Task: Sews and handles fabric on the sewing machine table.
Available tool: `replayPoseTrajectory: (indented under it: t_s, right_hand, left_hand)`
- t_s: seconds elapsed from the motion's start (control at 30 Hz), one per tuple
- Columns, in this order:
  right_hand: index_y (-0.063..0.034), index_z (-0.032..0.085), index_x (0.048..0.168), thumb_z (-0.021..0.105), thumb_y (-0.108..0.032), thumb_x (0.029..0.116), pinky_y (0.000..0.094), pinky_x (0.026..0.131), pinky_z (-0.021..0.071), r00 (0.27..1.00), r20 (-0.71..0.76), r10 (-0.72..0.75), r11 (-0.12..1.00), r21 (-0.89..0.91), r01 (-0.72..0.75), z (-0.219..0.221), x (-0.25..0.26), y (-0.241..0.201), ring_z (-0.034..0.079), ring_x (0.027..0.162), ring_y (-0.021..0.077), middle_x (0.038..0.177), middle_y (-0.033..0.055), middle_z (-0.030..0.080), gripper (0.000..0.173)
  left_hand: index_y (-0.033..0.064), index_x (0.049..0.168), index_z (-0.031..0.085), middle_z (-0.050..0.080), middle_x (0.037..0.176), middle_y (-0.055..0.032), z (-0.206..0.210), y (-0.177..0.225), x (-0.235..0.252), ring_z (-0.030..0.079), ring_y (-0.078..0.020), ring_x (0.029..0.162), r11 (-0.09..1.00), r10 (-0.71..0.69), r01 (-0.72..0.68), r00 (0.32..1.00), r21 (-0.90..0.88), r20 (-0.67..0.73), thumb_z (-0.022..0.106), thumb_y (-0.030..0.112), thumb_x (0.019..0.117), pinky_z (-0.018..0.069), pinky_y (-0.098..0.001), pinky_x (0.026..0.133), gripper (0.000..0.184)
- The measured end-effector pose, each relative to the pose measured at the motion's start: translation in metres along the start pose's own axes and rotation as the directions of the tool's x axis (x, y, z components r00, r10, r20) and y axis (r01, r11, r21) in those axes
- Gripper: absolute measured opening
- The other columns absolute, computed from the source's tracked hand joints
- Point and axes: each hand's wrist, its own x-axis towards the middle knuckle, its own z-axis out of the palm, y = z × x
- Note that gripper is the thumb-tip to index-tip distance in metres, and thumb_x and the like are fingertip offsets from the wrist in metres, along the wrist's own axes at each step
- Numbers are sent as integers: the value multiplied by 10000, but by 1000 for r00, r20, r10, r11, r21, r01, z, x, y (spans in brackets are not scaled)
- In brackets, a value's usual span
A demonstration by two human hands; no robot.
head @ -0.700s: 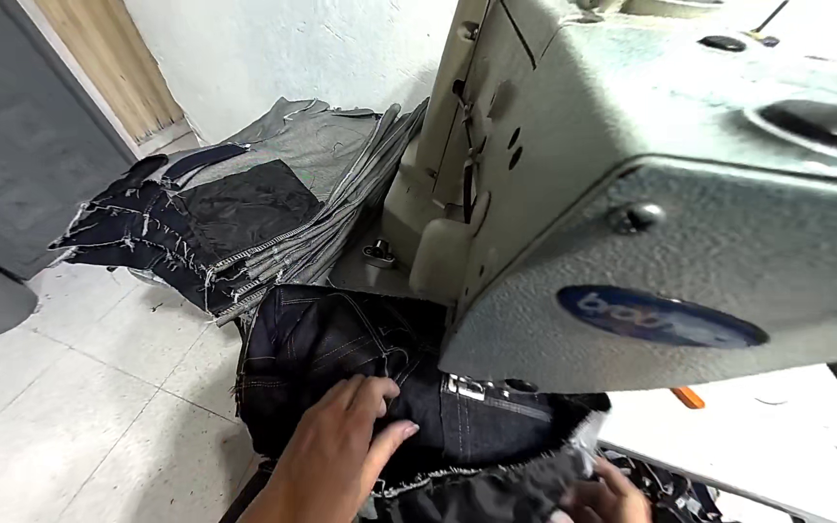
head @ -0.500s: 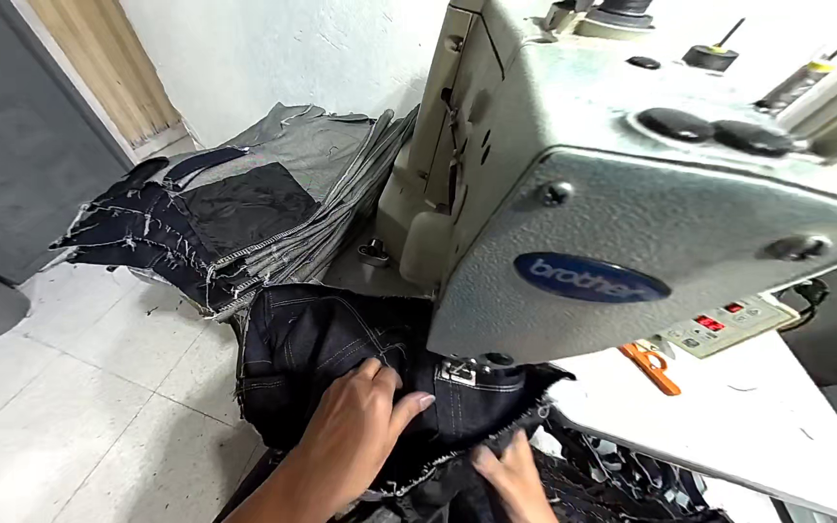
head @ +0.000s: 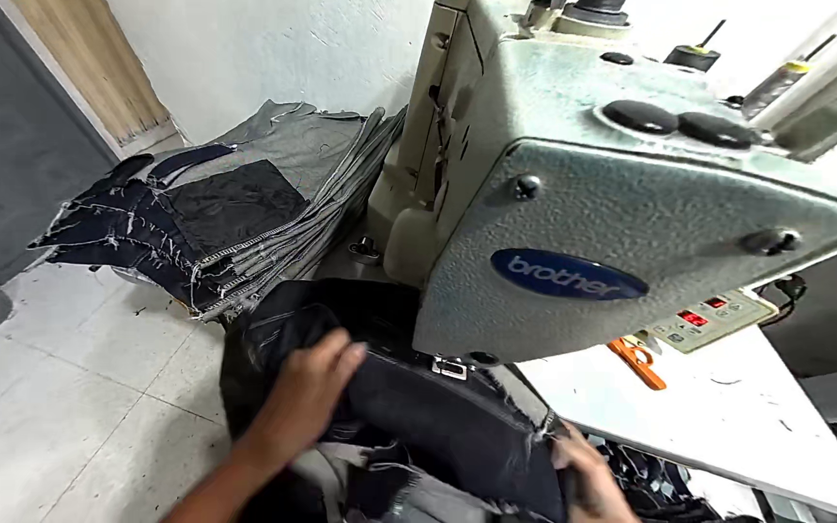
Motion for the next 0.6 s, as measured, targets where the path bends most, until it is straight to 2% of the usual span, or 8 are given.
replayPoseTrajectory:
  t_s: [0.03,0.07,0.1,0.13,0.2,0.27,0.37,0.6]
  right_hand:
    - [-215,723,1042,630,-117,779,219,728,598,985,173,-14,999,-40,21,-12,12,-14,699,807,-17,901,-110,757,296]
    - [-242,737,1097,702,-324,866,232,793,600,949,314,-25,991,-115,64,-15,26,-25,704,878,-4,975,-105,760,247]
    - [-240,722,1130,678,-507,924,240,838,600,920,389,-43,977,-177,121,-7,38,-35,705,921,8,1013,-100,757,340]
    - [-232,717,1090,609,-535,970,225,833,595,913,400,-85,959,-216,184,6,46,-40,701,905,1,982,-105,751,342]
    - [-211,704,962,499,-249,1045,179,788,579,914,338,-225,912,-256,320,35,55,-38,681,826,-43,874,-138,733,224]
    - [-189,697,938,487,-112,1011,161,799,566,885,296,-359,845,-299,443,49,58,-28,662,832,-76,852,-169,714,236]
    - [-215,682,899,516,-130,1007,142,785,554,891,259,-374,840,-312,443,51,59,-21,645,825,-102,828,-195,690,215]
    - [-278,704,876,556,-108,996,133,773,555,927,216,-306,900,-253,356,48,53,-21,649,816,-115,836,-214,712,255]
  left_hand:
    - [62,839,631,533,635,-30,-9,-15,0,553,-150,580,998,62,-61,997,22,-34,477,377,1053,479,-366,548,411]
    - [102,793,594,485,601,17,-15,-25,0,505,-96,537,992,119,-115,990,59,-71,453,423,1053,441,-310,503,437]
    - [121,770,571,456,583,41,-20,-34,-1,475,-64,511,984,163,-154,981,94,-104,442,456,1054,418,-273,477,458]
    - [128,762,560,439,577,56,-24,-42,-1,454,-42,500,979,182,-167,974,120,-132,443,469,1052,404,-247,467,464]
    - [119,765,555,432,589,65,-31,-58,-2,439,-22,512,981,164,-141,971,137,-174,459,445,1046,389,-225,480,441]
    - [115,792,578,468,612,65,-35,-69,-6,476,-10,545,986,128,-103,971,131,-201,467,451,1039,417,-222,507,431]
    - [87,854,639,546,666,48,-35,-77,-13,547,17,618,989,128,-109,969,103,-209,465,499,1035,475,-197,576,482]
    - [119,822,601,512,652,84,-33,-83,-12,505,79,618,987,161,-156,963,40,-215,471,537,1037,431,-120,586,487]
